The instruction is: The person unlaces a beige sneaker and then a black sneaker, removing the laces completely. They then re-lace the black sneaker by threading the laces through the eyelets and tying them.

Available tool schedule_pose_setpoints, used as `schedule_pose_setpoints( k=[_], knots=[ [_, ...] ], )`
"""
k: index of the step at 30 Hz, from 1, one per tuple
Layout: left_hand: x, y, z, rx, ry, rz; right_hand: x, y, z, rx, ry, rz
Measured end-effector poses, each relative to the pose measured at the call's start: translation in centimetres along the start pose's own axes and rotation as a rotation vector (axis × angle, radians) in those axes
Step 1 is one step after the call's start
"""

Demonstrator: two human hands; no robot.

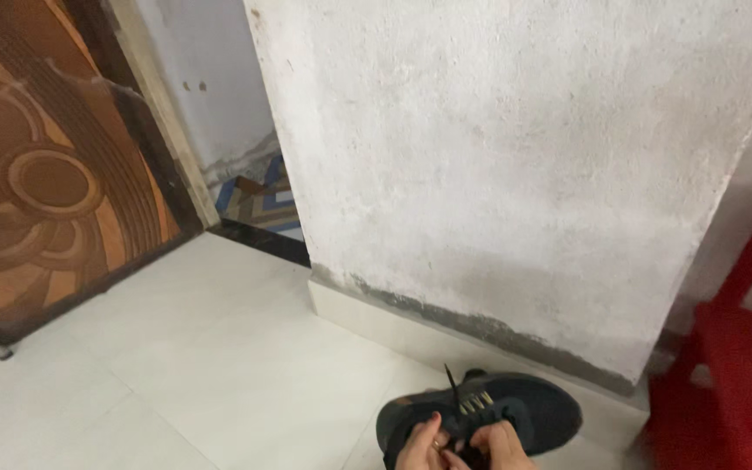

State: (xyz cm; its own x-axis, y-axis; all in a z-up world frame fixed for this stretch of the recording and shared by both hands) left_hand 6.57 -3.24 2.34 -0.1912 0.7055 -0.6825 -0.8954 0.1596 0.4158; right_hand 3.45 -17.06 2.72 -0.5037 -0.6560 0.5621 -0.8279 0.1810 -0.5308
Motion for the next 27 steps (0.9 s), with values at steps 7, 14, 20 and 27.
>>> schedule_pose_setpoints(
  k=[7, 14, 20, 27],
  knots=[
    [1.6, 1.5, -1.1, 0.031, -0.025, 0.132, 0.7, -0.3, -0.8, -0.077, 0.002, -0.241],
    [1.9, 3.9, -1.5, 0.061, -0.054, 0.164, 4.9, -0.8, -6.5, 0.066, -0.252, -0.351],
    [2.6, 3.2, 1.0, -0.029, 0.019, 0.069, 5.6, 2.7, -3.1, 0.483, -0.532, -0.731],
    [3.5, 3.0, 3.1, -0.138, 0.026, 0.026, 4.3, 6.1, -1.7, 0.858, -0.185, -0.653]
  ],
)
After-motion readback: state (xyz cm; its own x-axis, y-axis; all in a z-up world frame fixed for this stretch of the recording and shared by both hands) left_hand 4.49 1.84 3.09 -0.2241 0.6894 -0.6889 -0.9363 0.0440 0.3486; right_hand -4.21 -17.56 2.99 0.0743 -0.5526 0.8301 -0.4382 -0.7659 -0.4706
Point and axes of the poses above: each hand's wrist, its own y-axis away from the middle knuckle, its own x-axis out of the back of the hand, z = x × y, the point moved 5 cm from there along -y, towards the middle knuckle, and after that the axes turned 3 degrees about z, right-handed, at the moved point
